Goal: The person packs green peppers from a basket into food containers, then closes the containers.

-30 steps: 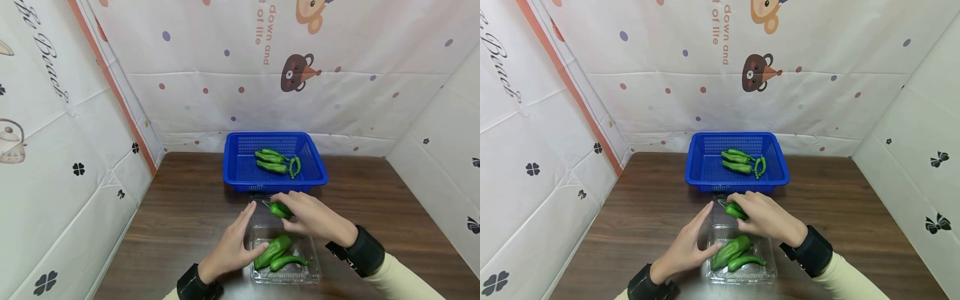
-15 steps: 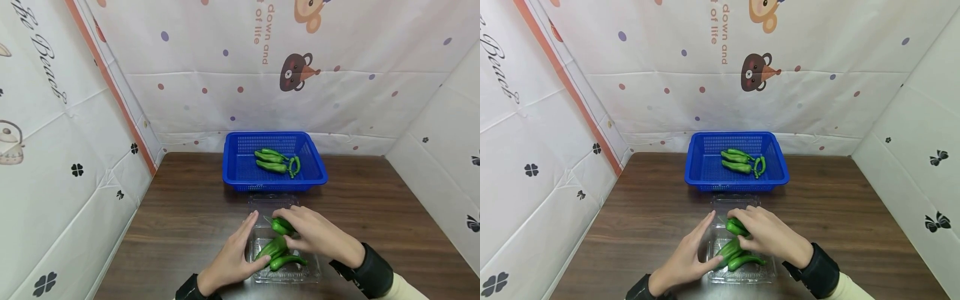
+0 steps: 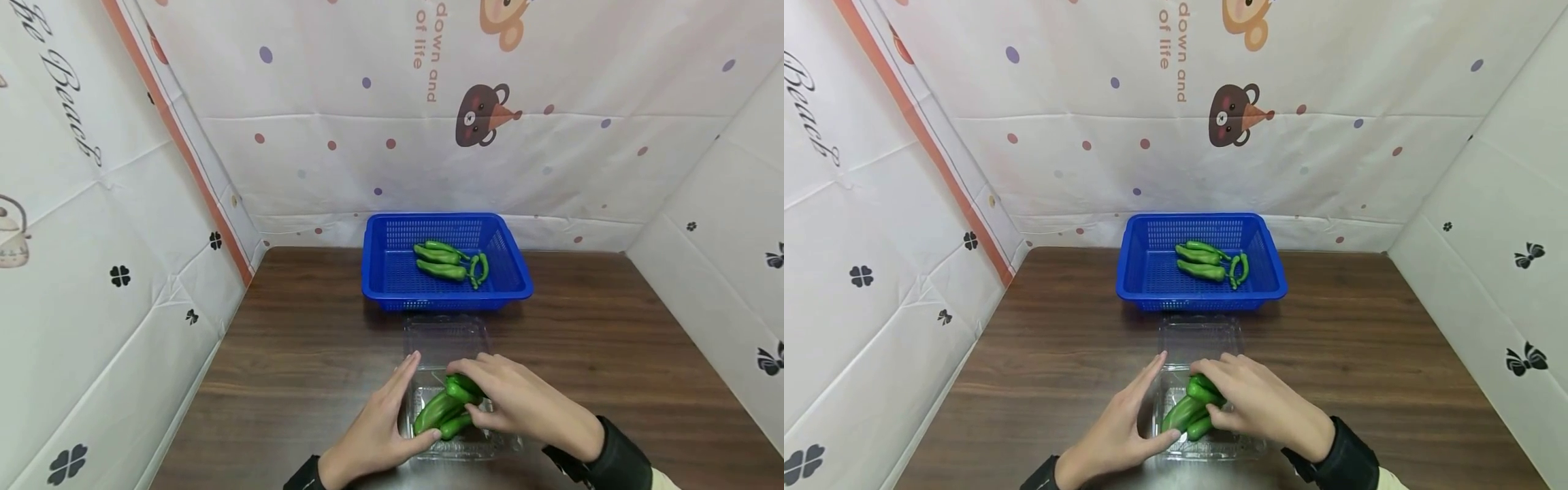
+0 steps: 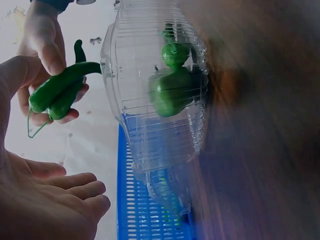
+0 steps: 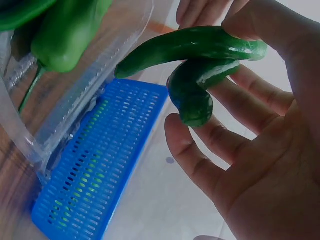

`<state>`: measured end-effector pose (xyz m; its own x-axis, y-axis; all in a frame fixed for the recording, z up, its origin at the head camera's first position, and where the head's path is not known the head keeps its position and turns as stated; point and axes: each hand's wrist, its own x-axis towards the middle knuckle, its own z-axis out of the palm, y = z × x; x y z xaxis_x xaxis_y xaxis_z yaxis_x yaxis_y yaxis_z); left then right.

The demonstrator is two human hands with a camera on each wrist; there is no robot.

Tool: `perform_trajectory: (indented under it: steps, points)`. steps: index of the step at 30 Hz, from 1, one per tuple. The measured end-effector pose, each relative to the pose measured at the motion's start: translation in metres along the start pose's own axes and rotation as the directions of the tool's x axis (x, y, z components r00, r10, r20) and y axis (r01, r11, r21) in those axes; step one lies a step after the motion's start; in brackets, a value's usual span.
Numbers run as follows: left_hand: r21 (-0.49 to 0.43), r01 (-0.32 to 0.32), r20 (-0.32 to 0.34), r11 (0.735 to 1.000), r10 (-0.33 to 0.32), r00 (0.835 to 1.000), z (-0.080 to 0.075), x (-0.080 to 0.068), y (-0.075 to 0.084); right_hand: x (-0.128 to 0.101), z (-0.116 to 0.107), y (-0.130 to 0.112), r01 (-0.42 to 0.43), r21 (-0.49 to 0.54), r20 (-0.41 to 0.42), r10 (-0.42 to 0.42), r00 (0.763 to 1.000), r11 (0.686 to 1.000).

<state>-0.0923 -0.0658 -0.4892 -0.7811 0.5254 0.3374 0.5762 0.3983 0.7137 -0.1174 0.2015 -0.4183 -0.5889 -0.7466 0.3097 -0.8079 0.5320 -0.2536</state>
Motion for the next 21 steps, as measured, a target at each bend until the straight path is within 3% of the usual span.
perform_trajectory:
  steps: [21]
  points:
    - [-0.012, 0.023, 0.004, 1.0, -0.023, 1.0, 0.001, -0.005, -0.002, -0.006, 0.012, -0.007, 0.001, 0.022, -0.002, -0.001, 1.0, 1.0]
